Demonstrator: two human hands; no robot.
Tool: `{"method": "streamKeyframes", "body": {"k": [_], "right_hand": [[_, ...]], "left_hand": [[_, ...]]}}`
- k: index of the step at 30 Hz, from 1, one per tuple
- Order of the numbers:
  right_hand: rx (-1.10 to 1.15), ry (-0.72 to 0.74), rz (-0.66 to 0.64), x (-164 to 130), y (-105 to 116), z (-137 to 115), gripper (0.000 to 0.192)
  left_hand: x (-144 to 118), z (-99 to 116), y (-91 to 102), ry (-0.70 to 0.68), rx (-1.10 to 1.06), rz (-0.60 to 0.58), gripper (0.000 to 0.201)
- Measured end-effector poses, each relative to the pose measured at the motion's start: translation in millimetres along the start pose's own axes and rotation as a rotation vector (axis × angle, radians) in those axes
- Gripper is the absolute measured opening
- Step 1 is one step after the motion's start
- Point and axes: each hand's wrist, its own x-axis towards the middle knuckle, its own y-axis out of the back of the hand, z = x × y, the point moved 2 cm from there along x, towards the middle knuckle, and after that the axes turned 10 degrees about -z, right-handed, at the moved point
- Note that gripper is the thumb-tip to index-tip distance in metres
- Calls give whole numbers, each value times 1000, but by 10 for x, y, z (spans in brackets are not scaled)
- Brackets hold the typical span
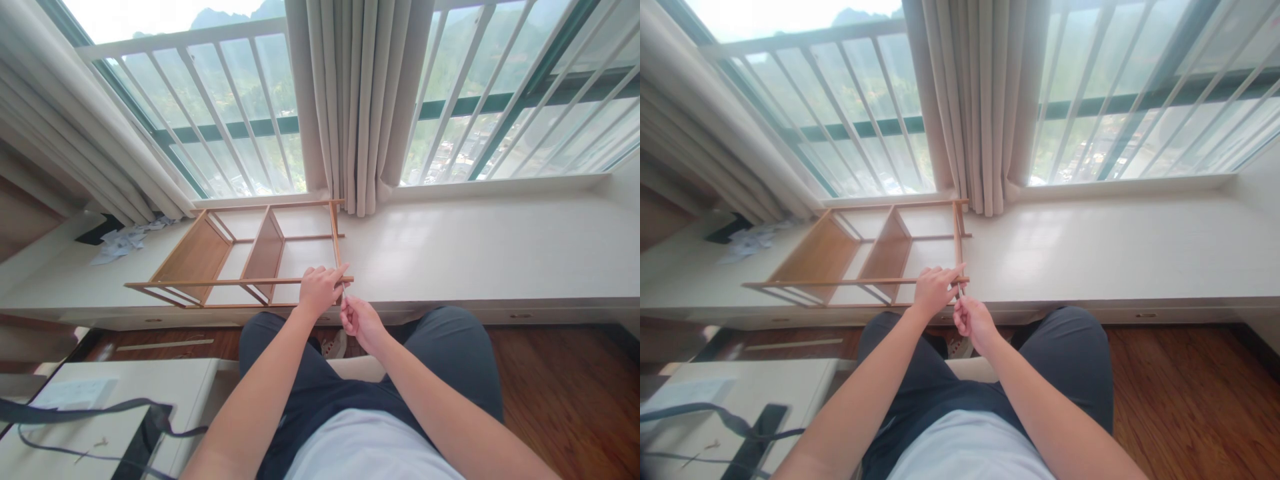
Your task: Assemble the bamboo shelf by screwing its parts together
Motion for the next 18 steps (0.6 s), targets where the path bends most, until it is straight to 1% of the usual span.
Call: {"method": "streamKeyframes", "body": {"k": [9, 18], "right_hand": [[-77, 48, 12, 6, 19, 33, 44], [-116, 82, -2, 23, 68, 83, 43]], "left_hand": [[-5, -2, -12, -14, 4, 13, 50], [1, 0, -8, -2, 0, 6, 50]]}}
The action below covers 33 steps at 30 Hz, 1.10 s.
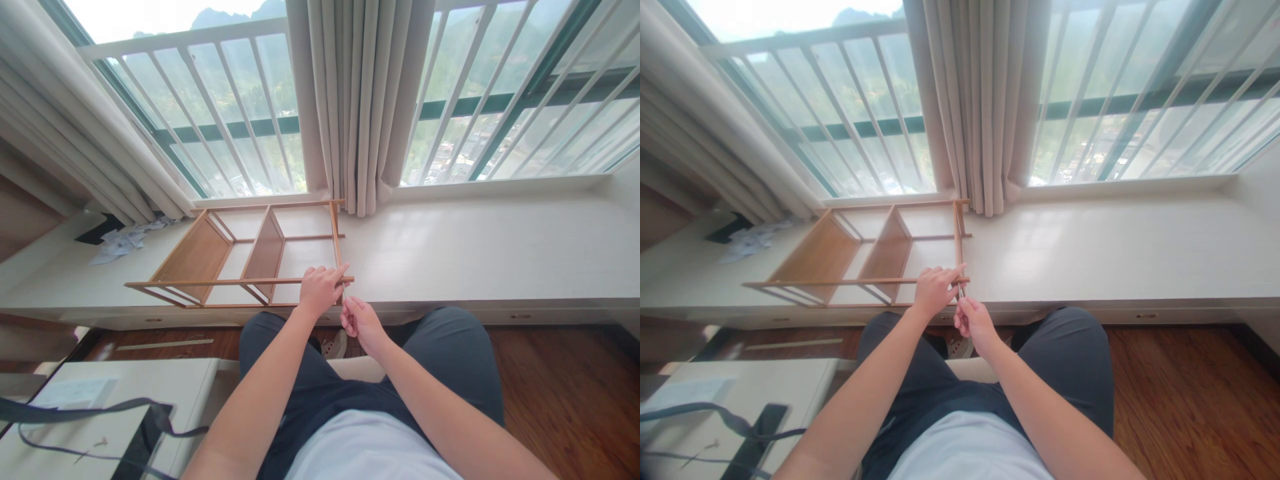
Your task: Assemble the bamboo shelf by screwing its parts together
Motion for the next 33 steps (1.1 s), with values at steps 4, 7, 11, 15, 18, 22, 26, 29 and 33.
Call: {"method": "streamKeyframes", "body": {"k": [4, 7, 11, 15, 18, 22, 26, 29, 33], "right_hand": [[-33, 15, -16, -10, -5, -9, 43], [-83, 3, -26, -34, -17, 18, 43], [-182, -21, -40, -63, -9, 90, 43], [-401, 59, 5, -74, 26, 35, 40], [-664, 179, 83, -83, 28, -114, 38], [-942, 257, 172, -92, 4, -261, 33], [-1063, 255, 196, -78, 8, -269, 31], [-1104, 282, 203, -65, 18, -272, 29], [-1176, 282, 217, -54, 7, -311, 30]], "left_hand": [[4, -3, -12, -1, 2, -4, 50], [5, -3, -16, -2, 5, -5, 50], [3, 1, -5, -1, 13, -3, 50], [3, 7, 14, 2, 23, -7, 50], [4, 7, 15, 3, 18, -10, 50], [4, -2, -3, 2, 6, -7, 49], [-1, -10, -18, -1, 4, 1, 51], [-5, -9, -18, -2, 9, -2, 51], [-7, -7, -14, -6, 11, -1, 51]]}}
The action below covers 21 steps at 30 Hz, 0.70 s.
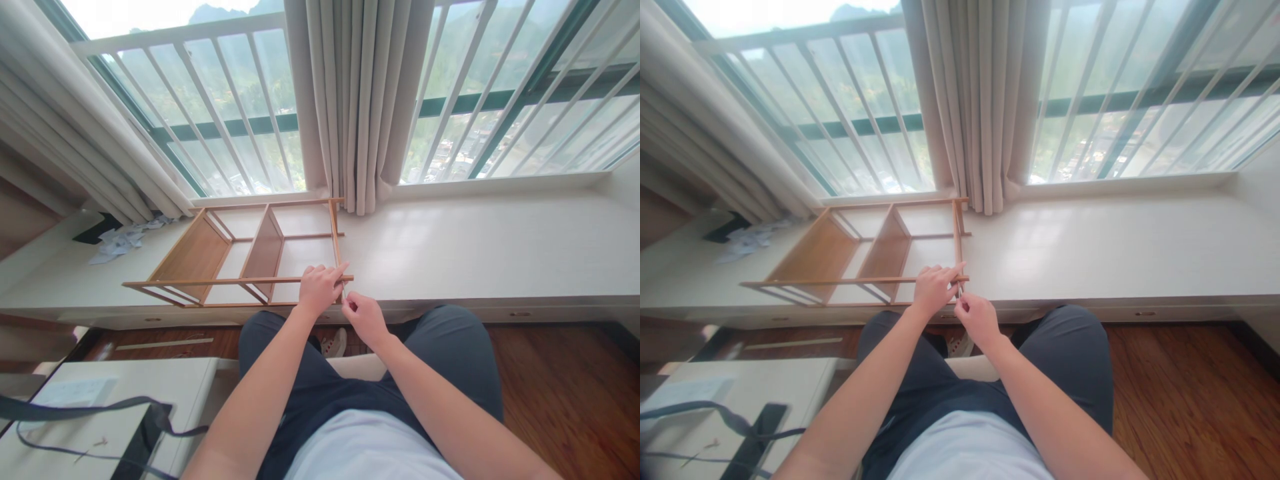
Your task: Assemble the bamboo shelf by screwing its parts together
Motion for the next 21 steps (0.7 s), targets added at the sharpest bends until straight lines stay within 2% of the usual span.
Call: {"method": "streamKeyframes", "body": {"k": [8, 16, 21], "right_hand": [[-213, -33, -28, 24, 14, -29, 28], [-476, -98, -110, 57, 60, -109, 22], [-565, -105, -144, 87, 93, -146, 21]], "left_hand": [[6, -3, -6, 1, -5, 1, 51], [7, 3, -1, 7, -10, 7, 51], [10, -9, -18, 9, -10, 0, 52]]}}
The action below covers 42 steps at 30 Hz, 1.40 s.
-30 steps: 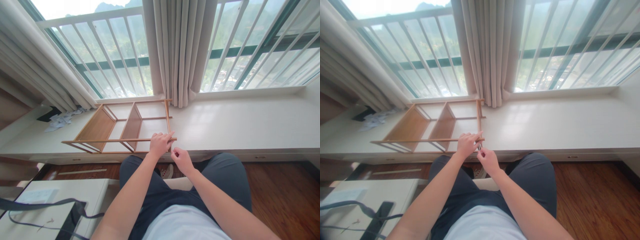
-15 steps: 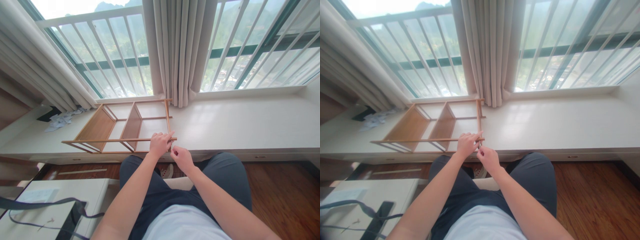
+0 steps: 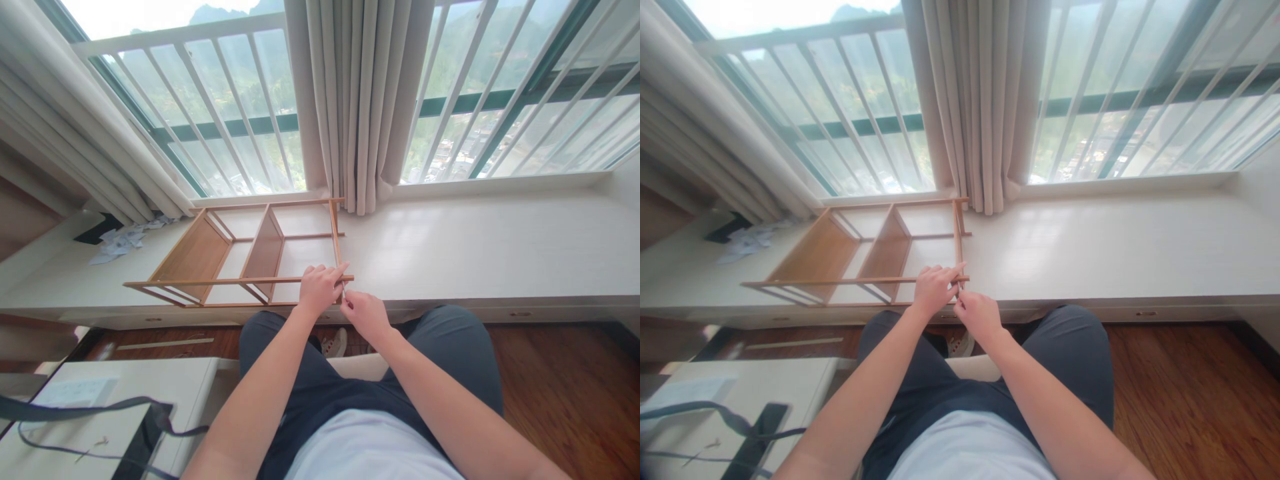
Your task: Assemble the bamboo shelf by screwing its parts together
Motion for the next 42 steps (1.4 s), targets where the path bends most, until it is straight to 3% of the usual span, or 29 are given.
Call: {"method": "streamKeyframes", "body": {"k": [11, 24, 42], "right_hand": [[36, 40, 71, 4, -10, -10, 23], [546, 150, 63, 46, -183, 126, 36], [882, 83, 0, 7, -245, 96, 39]], "left_hand": [[11, 3, -1, 2, -2, -8, 51], [14, -1, 14, -1, -2, -9, 51], [15, 13, 16, 14, -8, -10, 51]]}}
